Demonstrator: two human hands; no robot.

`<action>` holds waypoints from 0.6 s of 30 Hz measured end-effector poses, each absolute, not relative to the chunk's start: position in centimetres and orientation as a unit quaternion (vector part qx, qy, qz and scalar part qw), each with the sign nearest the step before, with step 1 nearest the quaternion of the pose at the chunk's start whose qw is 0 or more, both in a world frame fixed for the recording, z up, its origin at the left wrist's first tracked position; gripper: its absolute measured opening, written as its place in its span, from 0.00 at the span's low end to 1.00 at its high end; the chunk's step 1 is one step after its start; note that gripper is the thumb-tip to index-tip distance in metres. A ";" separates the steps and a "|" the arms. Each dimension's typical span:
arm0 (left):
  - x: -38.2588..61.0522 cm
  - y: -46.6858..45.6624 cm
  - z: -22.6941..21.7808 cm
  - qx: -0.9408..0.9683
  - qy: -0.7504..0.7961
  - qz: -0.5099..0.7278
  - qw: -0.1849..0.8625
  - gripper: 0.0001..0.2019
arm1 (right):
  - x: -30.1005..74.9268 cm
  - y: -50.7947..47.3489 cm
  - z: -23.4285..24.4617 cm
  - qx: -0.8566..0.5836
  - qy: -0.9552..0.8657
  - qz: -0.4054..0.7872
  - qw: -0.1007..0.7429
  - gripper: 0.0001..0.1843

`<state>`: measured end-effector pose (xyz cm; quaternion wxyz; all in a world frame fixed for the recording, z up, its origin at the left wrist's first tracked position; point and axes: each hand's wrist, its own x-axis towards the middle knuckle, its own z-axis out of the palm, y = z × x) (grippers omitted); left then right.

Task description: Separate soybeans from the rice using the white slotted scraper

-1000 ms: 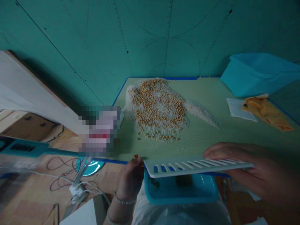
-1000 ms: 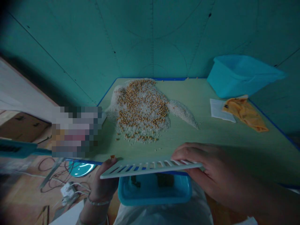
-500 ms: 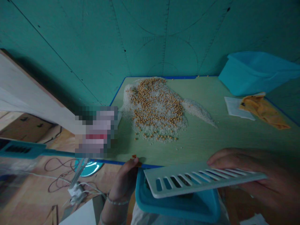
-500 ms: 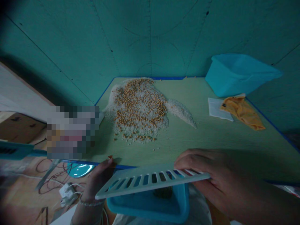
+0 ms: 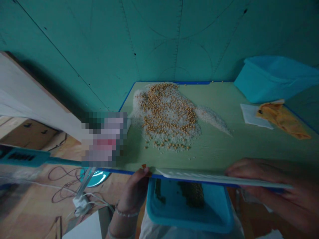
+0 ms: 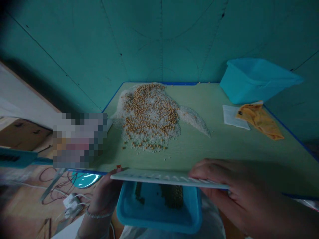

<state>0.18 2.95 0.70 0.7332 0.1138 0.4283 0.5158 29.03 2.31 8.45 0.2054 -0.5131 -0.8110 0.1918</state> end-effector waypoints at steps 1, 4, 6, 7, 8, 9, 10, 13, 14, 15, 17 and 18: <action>0.2 2.9 0.7 0.118 0.431 0.510 0.735 0.05 | 29.0 2.5 8.5 -0.489 -0.826 0.187 0.208 0.10; 0.1 2.9 0.6 0.119 0.436 0.506 0.735 0.04 | 28.7 3.1 8.3 -0.450 -0.851 0.152 0.224 0.16; 0.1 2.8 0.7 0.106 0.439 0.511 0.731 0.06 | 28.4 3.7 8.4 -0.451 -0.850 0.138 0.234 0.15; 0.2 2.7 0.8 0.098 0.442 0.511 0.731 0.07 | 28.3 4.1 8.4 -0.461 -0.844 0.138 0.238 0.13; 0.2 2.7 0.8 0.092 0.444 0.510 0.731 0.08 | 28.1 4.5 8.6 -0.472 -0.835 0.145 0.242 0.12; 0.2 2.7 0.8 0.089 0.444 0.507 0.733 0.09 | 27.8 4.9 8.8 -0.488 -0.824 0.155 0.244 0.10; 0.2 2.7 0.9 0.087 0.444 0.506 0.734 0.09 | 27.6 5.4 9.0 -0.503 -0.812 0.171 0.243 0.09; 0.3 2.7 0.9 0.086 0.437 0.506 0.739 0.07 | 26.9 6.8 9.8 -0.546 -0.769 0.222 0.249 0.09; 0.3 2.6 0.9 0.085 0.437 0.505 0.740 0.07 | 26.6 7.3 10.0 -0.556 -0.754 0.241 0.253 0.10; 0.3 2.6 1.0 0.084 0.438 0.502 0.741 0.07 | 26.3 7.9 10.1 -0.560 -0.743 0.260 0.260 0.10; 0.4 2.5 1.1 0.082 0.440 0.501 0.740 0.09 | 25.6 9.0 10.3 -0.540 -0.740 0.288 0.277 0.11; 0.5 2.5 1.0 0.081 0.441 0.505 0.738 0.10 | 25.1 9.6 10.3 -0.520 -0.749 0.295 0.286 0.11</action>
